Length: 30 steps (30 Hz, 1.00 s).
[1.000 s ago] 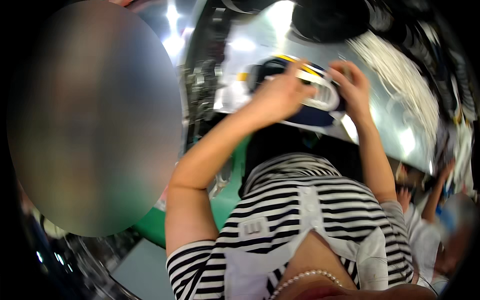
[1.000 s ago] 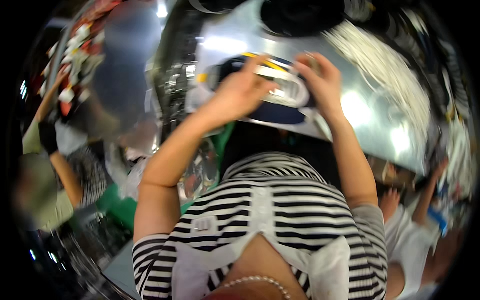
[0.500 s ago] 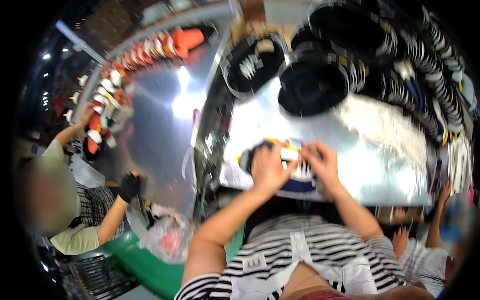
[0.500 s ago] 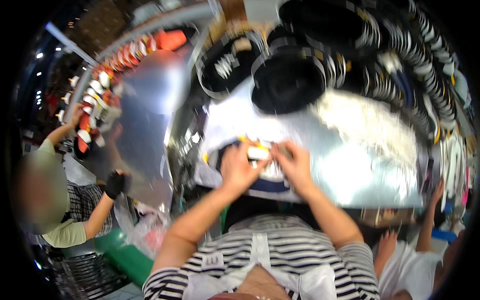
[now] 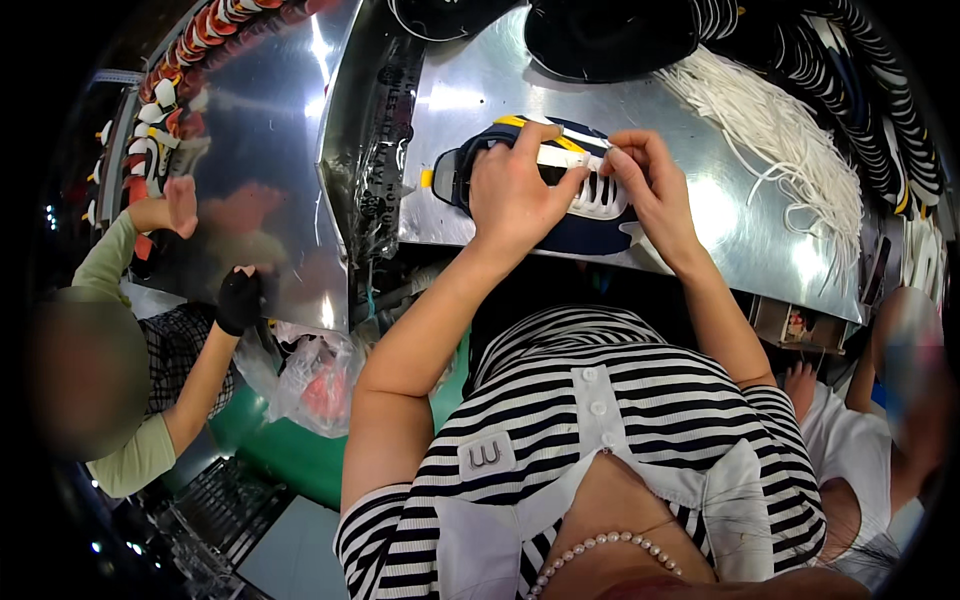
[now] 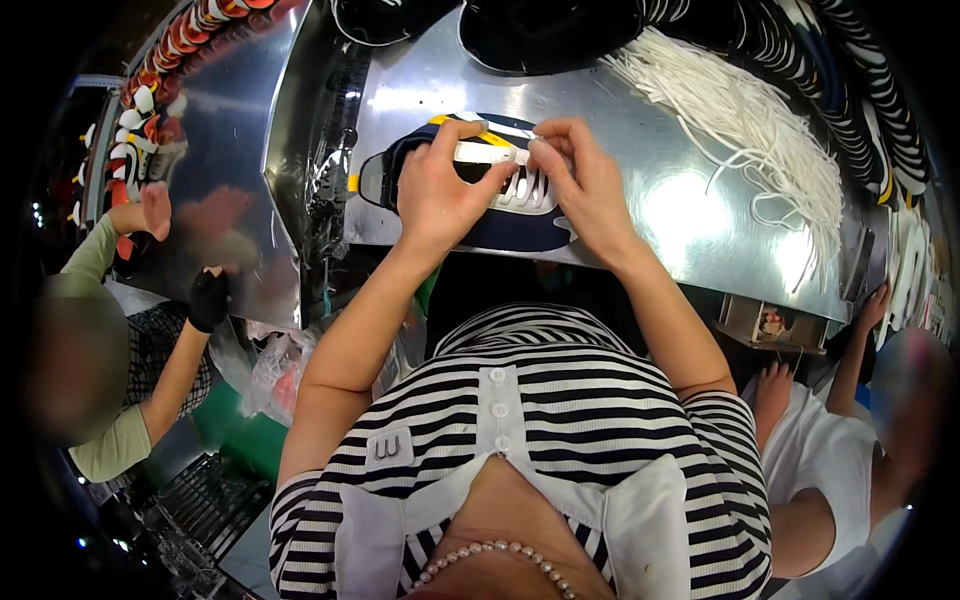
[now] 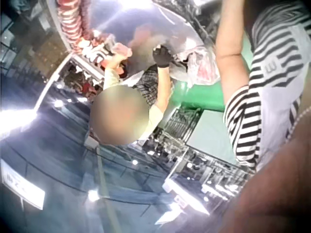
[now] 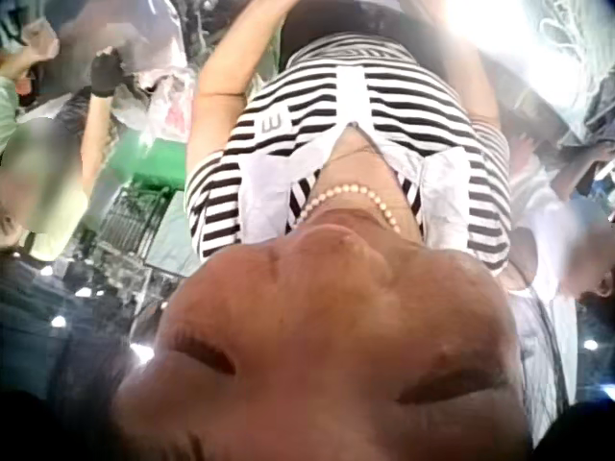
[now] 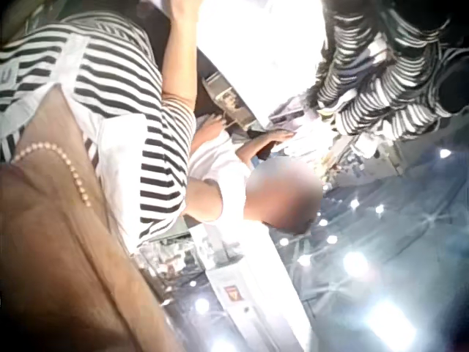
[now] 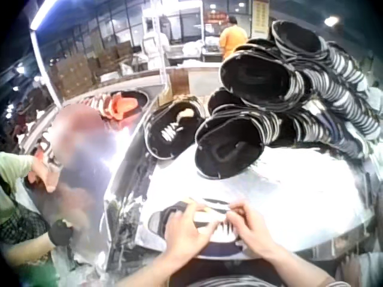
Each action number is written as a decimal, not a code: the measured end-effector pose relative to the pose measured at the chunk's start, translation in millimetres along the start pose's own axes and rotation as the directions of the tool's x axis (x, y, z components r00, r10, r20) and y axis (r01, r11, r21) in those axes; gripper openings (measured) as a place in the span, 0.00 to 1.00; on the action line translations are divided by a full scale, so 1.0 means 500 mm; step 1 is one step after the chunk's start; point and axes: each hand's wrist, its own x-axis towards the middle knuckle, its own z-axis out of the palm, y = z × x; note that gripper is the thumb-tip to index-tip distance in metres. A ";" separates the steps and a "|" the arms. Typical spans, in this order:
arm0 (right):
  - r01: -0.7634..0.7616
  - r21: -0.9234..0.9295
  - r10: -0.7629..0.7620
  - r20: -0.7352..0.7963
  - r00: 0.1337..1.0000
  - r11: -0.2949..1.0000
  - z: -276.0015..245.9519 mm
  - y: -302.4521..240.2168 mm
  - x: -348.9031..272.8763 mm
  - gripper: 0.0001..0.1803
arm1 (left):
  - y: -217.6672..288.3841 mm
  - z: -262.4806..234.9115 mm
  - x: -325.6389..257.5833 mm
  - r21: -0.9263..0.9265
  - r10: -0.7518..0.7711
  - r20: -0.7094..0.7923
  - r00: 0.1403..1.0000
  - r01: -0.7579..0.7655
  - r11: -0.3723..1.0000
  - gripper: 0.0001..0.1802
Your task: The person laces shoe uppers by picking up shoelaces and threading them through the eyelets of the shoe uppers using a small tool and by hand.
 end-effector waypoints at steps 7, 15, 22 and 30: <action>0.040 -0.215 -0.027 0.063 0.998 0.976 -0.015 0.000 -0.060 0.08 | 0.007 0.000 -0.037 -0.020 -0.003 0.036 0.999 0.004 1.000 0.25; 0.071 -0.310 -0.045 0.092 0.995 0.948 -0.024 -0.009 -0.052 0.07 | 0.011 -0.006 -0.046 -0.020 0.040 0.037 0.999 -0.039 0.999 0.25; 0.292 -0.625 -0.132 0.289 0.948 0.724 0.011 -0.020 -0.001 0.06 | -0.016 0.006 -0.047 -0.432 0.041 0.049 0.998 -0.016 0.902 0.19; 0.298 -0.713 -0.197 0.223 0.955 0.635 0.046 0.002 0.000 0.10 | -0.019 0.001 -0.037 -0.411 -0.083 0.181 0.980 0.152 0.899 0.19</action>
